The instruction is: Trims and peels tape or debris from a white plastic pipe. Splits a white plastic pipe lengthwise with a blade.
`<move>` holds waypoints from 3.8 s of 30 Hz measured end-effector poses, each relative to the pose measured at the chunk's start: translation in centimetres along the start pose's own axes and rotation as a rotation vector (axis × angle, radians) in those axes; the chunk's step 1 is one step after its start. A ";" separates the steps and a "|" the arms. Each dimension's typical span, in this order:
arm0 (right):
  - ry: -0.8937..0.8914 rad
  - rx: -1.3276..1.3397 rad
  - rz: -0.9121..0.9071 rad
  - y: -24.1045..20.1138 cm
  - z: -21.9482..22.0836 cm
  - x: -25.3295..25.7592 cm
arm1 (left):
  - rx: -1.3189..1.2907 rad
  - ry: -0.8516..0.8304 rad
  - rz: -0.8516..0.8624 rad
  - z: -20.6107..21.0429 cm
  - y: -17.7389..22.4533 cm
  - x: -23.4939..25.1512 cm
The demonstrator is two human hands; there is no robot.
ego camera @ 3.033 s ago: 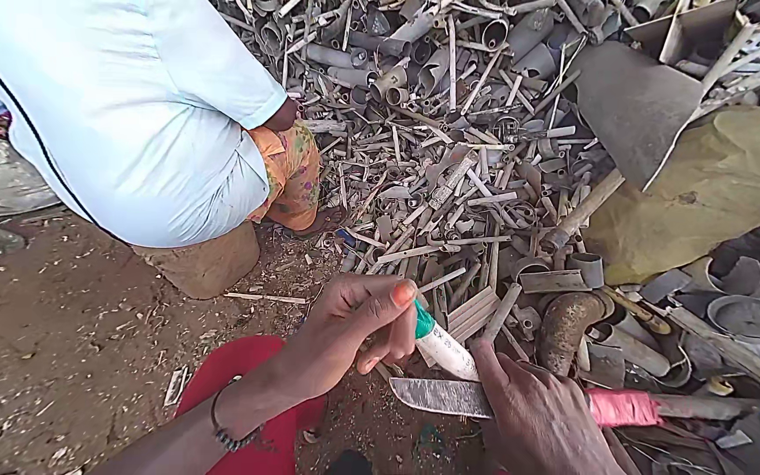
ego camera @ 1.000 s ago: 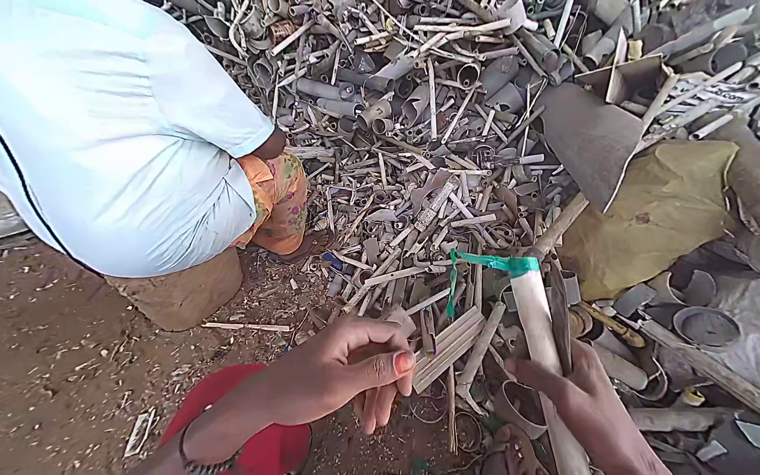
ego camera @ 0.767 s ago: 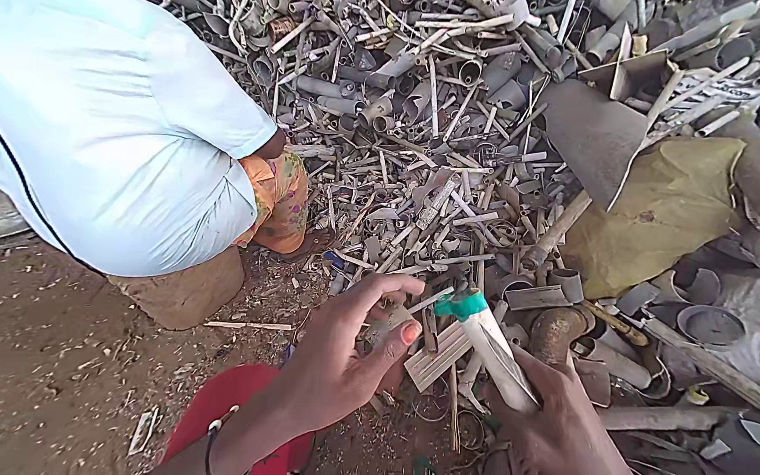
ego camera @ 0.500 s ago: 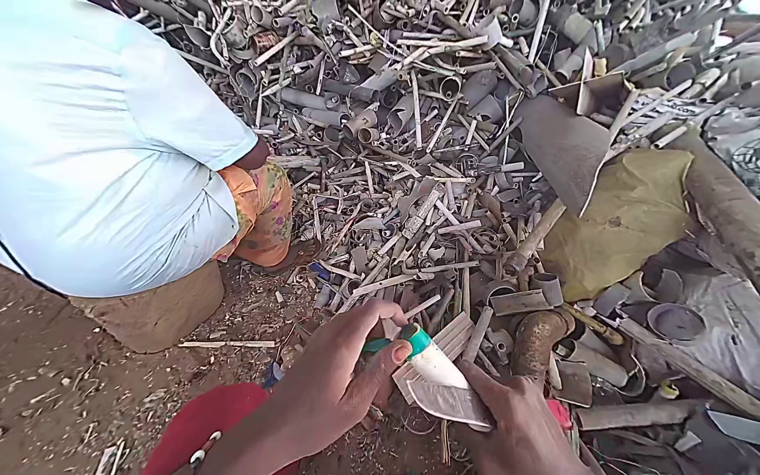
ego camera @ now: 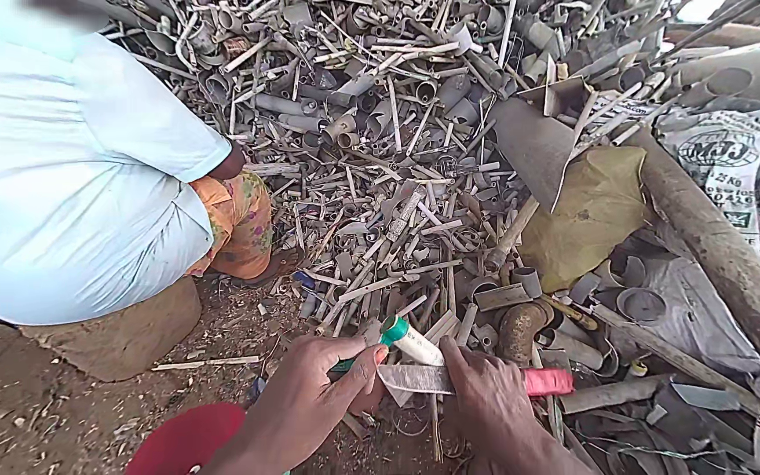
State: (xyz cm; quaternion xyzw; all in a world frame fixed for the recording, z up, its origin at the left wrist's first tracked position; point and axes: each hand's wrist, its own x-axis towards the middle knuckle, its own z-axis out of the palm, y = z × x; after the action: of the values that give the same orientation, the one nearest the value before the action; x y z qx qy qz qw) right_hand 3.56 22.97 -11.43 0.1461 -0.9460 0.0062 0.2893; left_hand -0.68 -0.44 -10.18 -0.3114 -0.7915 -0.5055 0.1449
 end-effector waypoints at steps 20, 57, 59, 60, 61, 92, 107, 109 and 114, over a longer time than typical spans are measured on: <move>-0.027 0.420 -0.257 -1.8 -3.6 -1.5 | -0.769 0.099 -0.815 -3.4 0.8 2.1; -0.017 -0.234 -0.436 0.3 0.2 -1.8 | 0.489 -0.188 0.137 0.4 -0.7 -2.6; -0.029 -0.234 -0.438 0.2 0.4 -1.9 | 0.535 -0.199 0.127 0.7 -0.7 -2.6; -0.028 -0.234 -0.437 0.2 0.4 -1.9 | 0.557 -0.209 0.127 0.8 -0.7 -2.5; -0.029 -0.235 -0.437 0.2 0.4 -1.8 | 0.580 -0.222 0.130 0.9 -0.7 -2.5; -0.171 0.549 -0.106 1.6 -2.6 -2.2 | -0.233 -0.126 0.102 -2.6 -0.4 0.2; -0.458 1.095 -0.167 2.6 -2.7 -1.2 | -0.309 -0.172 0.245 -2.2 -0.2 -0.4; -0.478 1.112 -0.188 2.6 -2.7 -1.0 | -0.356 -0.172 0.240 -2.5 -0.2 -0.5; -0.524 1.128 -0.108 2.3 -2.5 -1.1 | -0.007 0.031 0.307 -1.9 -0.1 -1.0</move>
State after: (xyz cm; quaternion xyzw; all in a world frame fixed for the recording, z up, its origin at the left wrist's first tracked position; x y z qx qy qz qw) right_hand 5.17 25.69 -9.79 0.3205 -0.8280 0.4541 -0.0741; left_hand -0.11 -2.54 -9.93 -0.4216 -0.7306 -0.4847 0.2316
